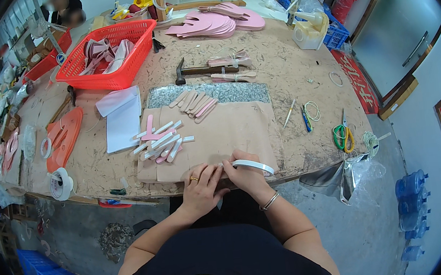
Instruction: The person repeatedly picks up small pink and white plastic pieces and wraps white tape around them on a workbench. They briefly walk to a shelf to retrieve more tape rolls, then return to continue wrapping the pieces.
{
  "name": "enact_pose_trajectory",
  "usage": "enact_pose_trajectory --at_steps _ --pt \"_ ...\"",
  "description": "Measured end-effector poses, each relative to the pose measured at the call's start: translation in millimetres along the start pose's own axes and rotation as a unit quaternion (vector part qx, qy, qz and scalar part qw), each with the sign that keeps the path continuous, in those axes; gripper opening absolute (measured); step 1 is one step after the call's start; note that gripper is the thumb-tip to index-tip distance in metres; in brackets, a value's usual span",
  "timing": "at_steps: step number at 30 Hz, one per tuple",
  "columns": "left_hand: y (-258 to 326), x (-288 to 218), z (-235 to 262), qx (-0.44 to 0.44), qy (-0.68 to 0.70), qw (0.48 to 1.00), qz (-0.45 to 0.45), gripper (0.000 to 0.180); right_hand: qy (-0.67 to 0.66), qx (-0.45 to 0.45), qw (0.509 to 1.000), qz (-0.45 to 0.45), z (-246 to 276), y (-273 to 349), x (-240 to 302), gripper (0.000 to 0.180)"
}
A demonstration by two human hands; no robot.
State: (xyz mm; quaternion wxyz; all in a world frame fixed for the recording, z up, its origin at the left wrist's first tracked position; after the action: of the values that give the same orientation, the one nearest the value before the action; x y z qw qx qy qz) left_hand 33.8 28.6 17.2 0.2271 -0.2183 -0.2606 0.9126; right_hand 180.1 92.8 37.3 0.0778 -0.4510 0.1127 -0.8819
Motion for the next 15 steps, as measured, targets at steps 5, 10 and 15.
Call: enact_pose_trajectory --at_steps 5,10,15 --pt "-3.0 -5.0 -2.7 0.028 -0.036 0.999 -0.018 0.072 0.210 -0.021 0.960 0.185 31.9 7.0 23.5 0.027" --pt "-6.1 -7.0 0.5 0.032 -0.050 0.998 -0.015 0.071 0.063 -0.099 0.993 0.020 73.9 7.3 -15.9 0.023" --pt "-9.0 -5.7 3.1 0.036 -0.066 0.997 -0.031 0.073 0.049 -0.024 0.995 -0.078 73.6 5.2 -40.2 0.021"
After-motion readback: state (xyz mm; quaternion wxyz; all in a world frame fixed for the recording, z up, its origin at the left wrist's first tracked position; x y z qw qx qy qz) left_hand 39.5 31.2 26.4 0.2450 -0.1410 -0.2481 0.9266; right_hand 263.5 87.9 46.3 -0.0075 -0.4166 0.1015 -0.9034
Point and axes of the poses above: each hand's wrist, its own y-axis away from the middle knuckle, its own z-axis out of the back of the hand, x = y × z, the point moved 5 cm from there along -y, towards the middle knuckle, and after that the axes turned 4 degrees about -x, right-handed, at the moved point
